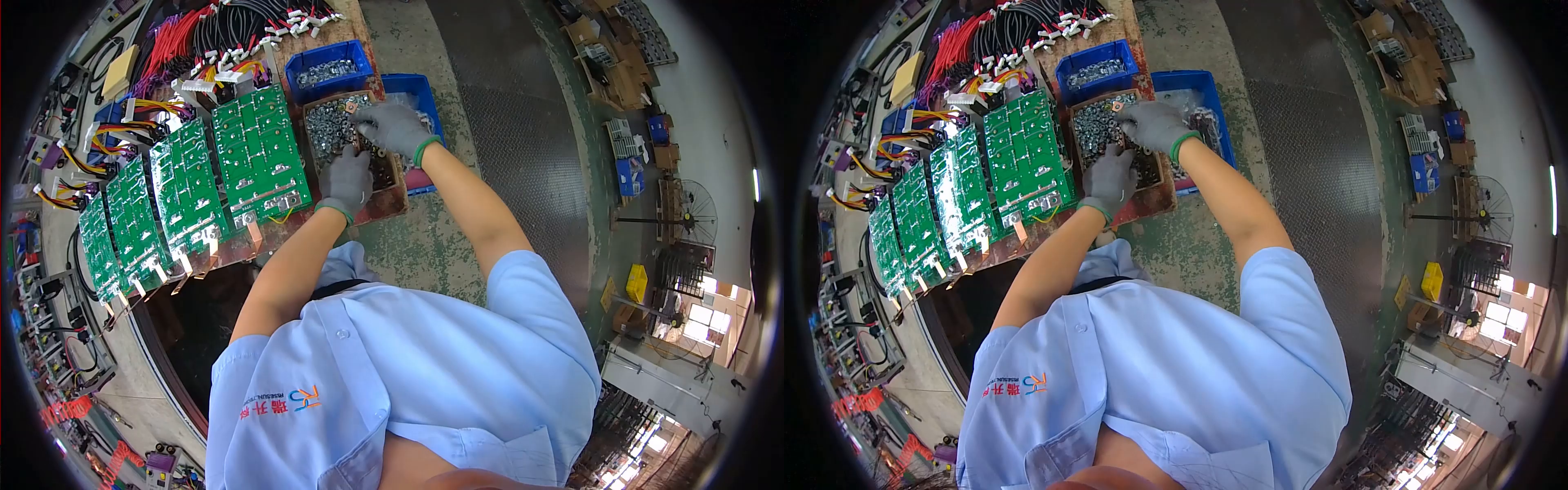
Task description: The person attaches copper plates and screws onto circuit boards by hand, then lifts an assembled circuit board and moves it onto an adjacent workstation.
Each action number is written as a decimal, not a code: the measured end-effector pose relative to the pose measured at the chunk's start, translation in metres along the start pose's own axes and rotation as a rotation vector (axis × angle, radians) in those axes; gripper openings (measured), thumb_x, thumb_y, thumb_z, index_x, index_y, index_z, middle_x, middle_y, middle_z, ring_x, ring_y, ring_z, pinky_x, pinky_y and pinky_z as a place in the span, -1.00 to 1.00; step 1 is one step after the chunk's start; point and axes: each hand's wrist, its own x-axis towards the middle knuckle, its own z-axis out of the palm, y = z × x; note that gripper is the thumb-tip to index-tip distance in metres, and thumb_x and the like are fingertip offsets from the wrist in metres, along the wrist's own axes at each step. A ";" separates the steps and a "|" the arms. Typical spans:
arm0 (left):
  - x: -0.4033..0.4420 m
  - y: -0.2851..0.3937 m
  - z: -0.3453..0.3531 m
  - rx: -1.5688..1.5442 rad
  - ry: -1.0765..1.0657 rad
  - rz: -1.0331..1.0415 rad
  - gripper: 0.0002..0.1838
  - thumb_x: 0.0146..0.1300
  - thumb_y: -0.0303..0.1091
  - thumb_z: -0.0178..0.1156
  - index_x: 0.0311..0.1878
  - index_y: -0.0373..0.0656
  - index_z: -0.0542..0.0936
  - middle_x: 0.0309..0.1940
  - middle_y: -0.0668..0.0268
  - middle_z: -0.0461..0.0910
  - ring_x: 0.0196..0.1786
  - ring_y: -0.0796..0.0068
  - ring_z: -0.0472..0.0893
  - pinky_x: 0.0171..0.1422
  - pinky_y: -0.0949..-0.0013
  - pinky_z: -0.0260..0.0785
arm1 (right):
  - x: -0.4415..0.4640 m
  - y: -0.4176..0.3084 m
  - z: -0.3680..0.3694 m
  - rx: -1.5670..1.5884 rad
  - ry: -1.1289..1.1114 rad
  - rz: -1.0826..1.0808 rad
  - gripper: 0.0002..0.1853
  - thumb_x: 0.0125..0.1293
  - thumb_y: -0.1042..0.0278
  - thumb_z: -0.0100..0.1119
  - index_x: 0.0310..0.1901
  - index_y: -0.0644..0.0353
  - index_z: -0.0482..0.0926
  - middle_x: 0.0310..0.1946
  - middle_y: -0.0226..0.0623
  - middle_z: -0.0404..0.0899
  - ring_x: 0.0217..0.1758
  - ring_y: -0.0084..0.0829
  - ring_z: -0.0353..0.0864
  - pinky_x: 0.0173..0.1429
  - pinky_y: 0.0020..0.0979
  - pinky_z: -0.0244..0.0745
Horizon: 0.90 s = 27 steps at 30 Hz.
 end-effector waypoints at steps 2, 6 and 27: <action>0.003 0.001 -0.007 0.037 -0.045 0.014 -0.62 0.22 -0.21 0.20 0.11 0.01 0.55 0.10 0.10 0.48 -0.03 0.02 0.65 0.00 -0.03 0.53 | 0.000 -0.003 0.003 -0.024 -0.012 -0.010 -0.64 0.33 0.15 0.07 0.13 -0.10 0.61 0.05 -0.20 0.62 0.10 -0.15 0.62 0.17 -0.09 0.51; 0.012 -0.002 0.000 0.055 -0.087 0.004 -0.63 0.20 -0.19 0.22 0.08 0.00 0.56 0.09 0.03 0.46 -0.05 -0.01 0.65 0.00 -0.02 0.53 | 0.002 -0.015 0.001 -0.321 -0.056 -0.117 -0.72 0.29 0.26 0.11 0.00 -0.07 0.66 -0.01 -0.13 0.62 0.08 -0.14 0.64 0.12 -0.09 0.55; 0.020 0.012 -0.001 0.104 -0.207 0.061 -0.66 0.15 -0.19 0.22 0.00 0.03 0.69 -0.06 0.13 0.67 -0.03 0.09 0.68 0.09 0.08 0.52 | -0.019 0.002 0.017 -0.285 0.081 -0.071 -0.75 0.33 0.18 0.11 -0.02 -0.24 0.70 -0.04 -0.19 0.58 0.01 -0.13 0.64 0.07 -0.10 0.55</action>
